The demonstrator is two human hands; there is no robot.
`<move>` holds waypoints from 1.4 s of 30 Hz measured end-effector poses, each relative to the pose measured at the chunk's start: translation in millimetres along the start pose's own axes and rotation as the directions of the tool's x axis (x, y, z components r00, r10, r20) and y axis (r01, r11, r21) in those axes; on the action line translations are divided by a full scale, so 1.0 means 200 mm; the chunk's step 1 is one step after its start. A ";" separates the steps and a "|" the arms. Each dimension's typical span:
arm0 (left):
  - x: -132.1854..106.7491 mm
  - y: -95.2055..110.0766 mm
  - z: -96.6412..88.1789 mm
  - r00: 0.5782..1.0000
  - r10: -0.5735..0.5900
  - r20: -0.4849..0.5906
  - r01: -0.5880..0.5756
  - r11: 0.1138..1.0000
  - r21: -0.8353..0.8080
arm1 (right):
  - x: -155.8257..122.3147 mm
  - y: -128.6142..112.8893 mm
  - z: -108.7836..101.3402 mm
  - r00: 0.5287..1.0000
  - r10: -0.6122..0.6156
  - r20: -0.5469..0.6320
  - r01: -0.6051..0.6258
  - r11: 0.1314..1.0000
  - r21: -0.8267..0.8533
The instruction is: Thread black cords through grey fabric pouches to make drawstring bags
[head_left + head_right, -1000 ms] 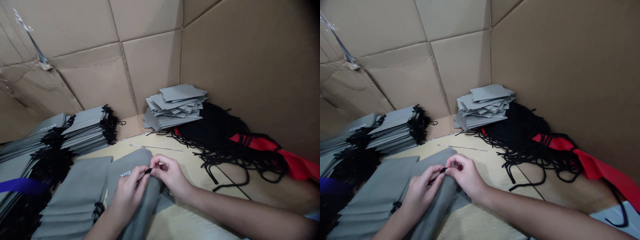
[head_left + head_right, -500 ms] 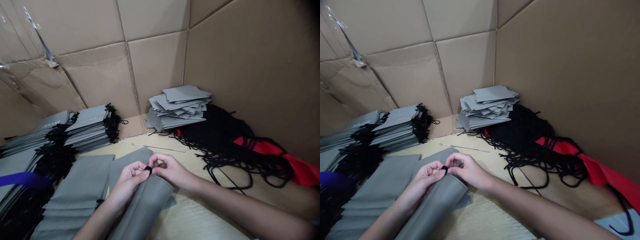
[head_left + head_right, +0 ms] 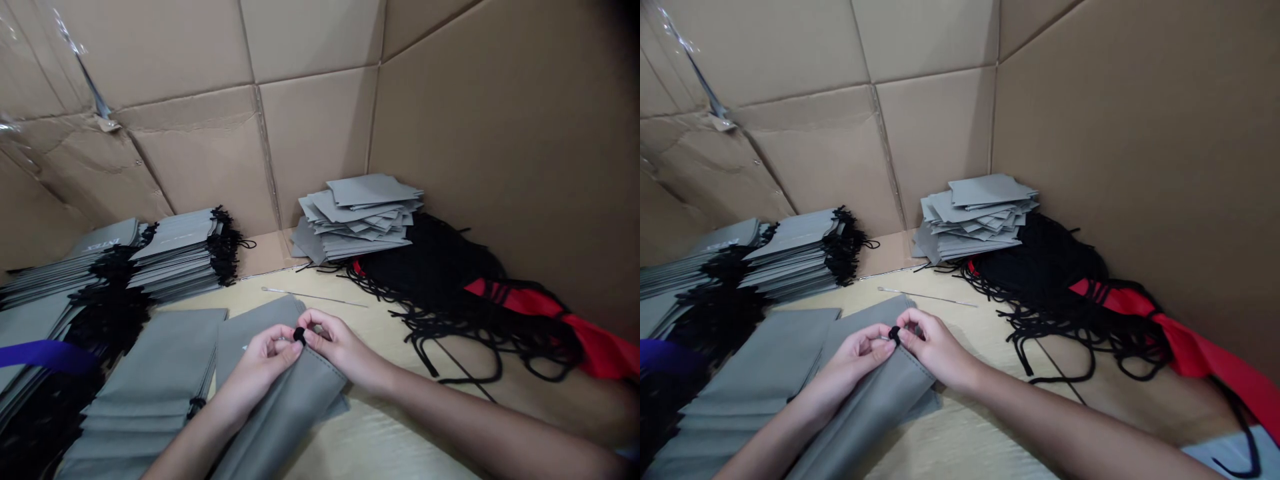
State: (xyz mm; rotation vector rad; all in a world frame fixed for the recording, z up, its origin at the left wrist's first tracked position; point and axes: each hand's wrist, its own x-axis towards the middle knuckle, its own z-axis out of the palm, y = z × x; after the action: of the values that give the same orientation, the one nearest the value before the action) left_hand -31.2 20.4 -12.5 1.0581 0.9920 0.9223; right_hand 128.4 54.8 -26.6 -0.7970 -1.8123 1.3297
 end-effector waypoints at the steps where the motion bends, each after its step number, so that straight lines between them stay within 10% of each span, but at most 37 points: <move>1: 0.00 0.00 0.00 1.000 -0.011 -0.009 0.011 1.000 0.008 | 0.00 0.00 0.00 1.000 0.011 -0.009 -0.011 1.000 0.003; 19: -0.02 0.05 0.00 1.000 0.013 0.000 -0.013 1.000 0.006 | 0.04 0.03 -0.05 0.990 -0.009 0.144 -0.026 0.971 0.237; 30: -0.02 0.02 0.00 0.997 0.075 0.017 -0.076 0.990 0.116 | 0.01 0.00 -0.01 0.998 -0.037 0.044 0.034 0.998 0.061; 42: -0.01 -0.02 0.01 0.963 0.266 -0.028 -0.224 0.858 0.462 | 0.00 0.07 0.06 0.997 0.080 -0.022 -0.070 0.954 0.293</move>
State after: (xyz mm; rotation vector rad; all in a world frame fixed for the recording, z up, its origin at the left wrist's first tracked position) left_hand -29.2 17.9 -15.5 1.5810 1.2034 0.9734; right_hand 118.8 52.4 -41.9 -0.7268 -1.5240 1.5788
